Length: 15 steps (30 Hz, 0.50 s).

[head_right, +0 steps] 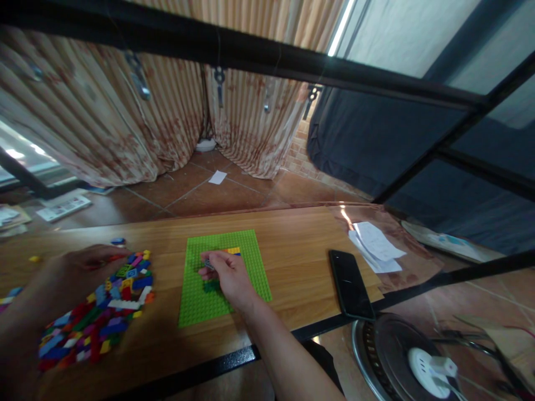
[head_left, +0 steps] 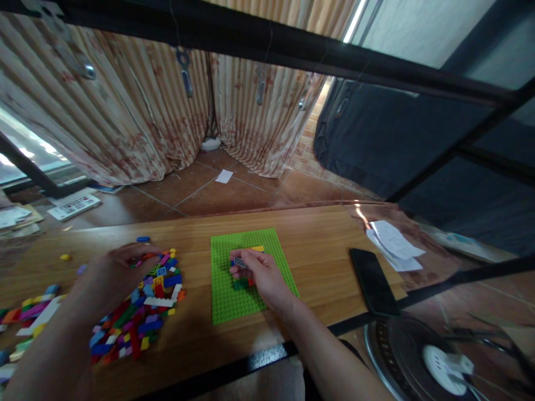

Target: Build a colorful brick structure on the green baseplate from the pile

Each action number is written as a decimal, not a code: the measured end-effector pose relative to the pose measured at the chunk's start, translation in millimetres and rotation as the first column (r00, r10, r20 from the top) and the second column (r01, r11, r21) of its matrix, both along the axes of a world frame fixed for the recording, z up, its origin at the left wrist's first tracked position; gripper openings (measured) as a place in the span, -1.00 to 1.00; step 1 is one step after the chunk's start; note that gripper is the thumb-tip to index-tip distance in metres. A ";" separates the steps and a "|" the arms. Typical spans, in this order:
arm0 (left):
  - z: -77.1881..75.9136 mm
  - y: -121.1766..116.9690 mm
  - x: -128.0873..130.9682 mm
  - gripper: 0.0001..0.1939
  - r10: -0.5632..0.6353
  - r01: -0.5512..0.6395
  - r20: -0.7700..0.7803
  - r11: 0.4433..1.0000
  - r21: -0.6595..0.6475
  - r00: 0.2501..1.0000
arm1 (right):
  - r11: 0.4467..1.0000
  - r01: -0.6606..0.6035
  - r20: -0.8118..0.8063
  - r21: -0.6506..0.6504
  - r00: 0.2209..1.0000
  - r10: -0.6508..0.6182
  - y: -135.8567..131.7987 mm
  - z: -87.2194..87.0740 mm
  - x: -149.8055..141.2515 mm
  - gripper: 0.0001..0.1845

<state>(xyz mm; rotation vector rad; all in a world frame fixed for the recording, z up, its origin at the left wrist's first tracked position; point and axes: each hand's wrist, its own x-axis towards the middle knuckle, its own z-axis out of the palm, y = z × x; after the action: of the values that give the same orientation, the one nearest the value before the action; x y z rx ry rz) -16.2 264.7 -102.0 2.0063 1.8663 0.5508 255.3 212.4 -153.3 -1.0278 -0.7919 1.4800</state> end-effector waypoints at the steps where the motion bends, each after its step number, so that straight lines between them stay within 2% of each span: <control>1: -0.8 0.1 -6.7 -0.67 -0.004 0.003 -0.038 1.000 -0.018 0.999 | 1.000 0.002 -0.004 0.000 1.000 -0.002 0.2 -0.1 0.0 -0.56; 5: -4.8 -0.4 -26.0 -0.69 0.031 -0.044 -0.100 0.990 -0.133 0.994 | 1.000 -0.011 -0.002 0.003 1.000 0.011 0.1 -0.8 0.3 -0.67; 8: -8.9 0.7 -33.3 -0.71 0.003 -0.026 -0.153 0.989 -0.149 0.988 | 0.999 -0.034 0.012 0.009 0.999 0.034 -0.6 -1.2 1.1 -0.72; 12: -12.9 2.1 -36.3 -0.74 -0.072 0.026 -0.233 0.980 -0.196 0.970 | 0.999 -0.049 -0.006 0.015 0.999 0.049 -0.9 -1.9 2.4 -0.68; 15: -16.2 -0.7 -32.5 -0.77 -0.099 0.051 -0.220 0.976 -0.211 0.971 | 0.998 -0.055 -0.041 0.026 0.998 0.056 -0.6 -2.4 3.3 -0.63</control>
<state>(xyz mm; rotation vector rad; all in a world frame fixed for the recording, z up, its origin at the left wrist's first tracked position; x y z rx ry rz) -48.7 264.1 -118.2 2.0631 1.8774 0.1029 258.6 211.8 -155.8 -0.9601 -0.8129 1.5300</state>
